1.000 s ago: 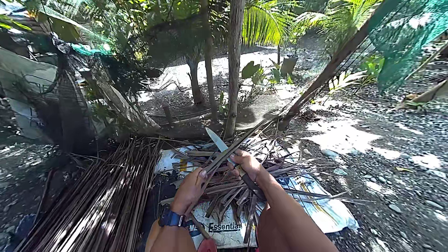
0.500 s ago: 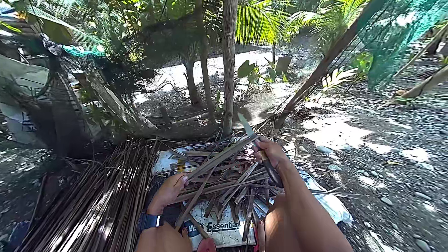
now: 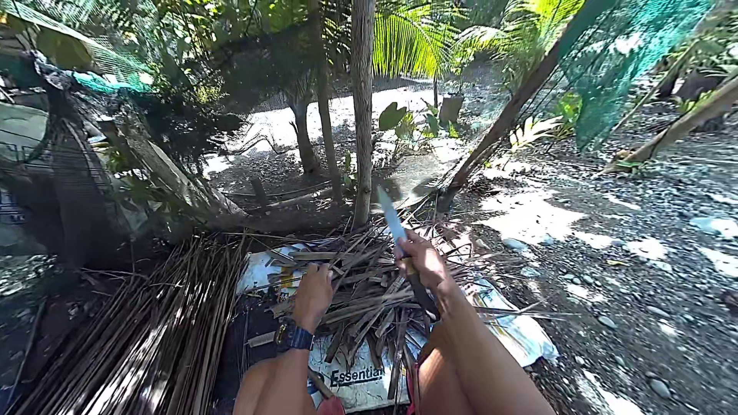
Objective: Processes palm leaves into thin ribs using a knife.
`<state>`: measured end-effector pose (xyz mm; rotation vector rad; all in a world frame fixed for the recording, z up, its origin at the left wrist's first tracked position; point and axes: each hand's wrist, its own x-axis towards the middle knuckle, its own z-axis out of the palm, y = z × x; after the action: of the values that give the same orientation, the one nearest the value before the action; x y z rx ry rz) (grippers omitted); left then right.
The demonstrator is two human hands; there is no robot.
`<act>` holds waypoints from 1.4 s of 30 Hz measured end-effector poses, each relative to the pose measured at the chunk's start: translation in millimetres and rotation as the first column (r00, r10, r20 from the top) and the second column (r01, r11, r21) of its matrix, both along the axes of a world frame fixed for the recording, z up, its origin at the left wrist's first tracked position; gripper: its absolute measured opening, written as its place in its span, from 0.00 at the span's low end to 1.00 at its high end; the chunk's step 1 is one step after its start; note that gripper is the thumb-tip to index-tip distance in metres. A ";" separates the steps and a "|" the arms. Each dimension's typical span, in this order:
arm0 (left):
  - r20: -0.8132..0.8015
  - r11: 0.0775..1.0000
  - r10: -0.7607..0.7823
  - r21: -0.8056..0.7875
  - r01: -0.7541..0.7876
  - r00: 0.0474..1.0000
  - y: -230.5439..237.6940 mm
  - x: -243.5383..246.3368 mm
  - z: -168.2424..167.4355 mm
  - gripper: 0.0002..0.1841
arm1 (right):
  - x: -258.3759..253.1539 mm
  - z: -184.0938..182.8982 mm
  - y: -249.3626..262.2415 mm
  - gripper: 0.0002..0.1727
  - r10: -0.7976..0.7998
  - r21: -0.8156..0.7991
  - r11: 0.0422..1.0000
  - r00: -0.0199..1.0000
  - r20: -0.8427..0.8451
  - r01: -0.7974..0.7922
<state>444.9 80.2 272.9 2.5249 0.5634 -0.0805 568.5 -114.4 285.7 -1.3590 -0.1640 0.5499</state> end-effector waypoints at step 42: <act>0.292 0.914 0.139 -0.405 -0.010 0.946 0.0 -46.0 -0.4 0.15 | -44.3 -23.8 44.2 0.25 0.686 0.209 0.727 0.704 -0.182 -0.654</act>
<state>398.9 80.1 272.5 2.0586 0.4585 0.2148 524.2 -70.2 261.9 -1.0596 -0.4989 1.3056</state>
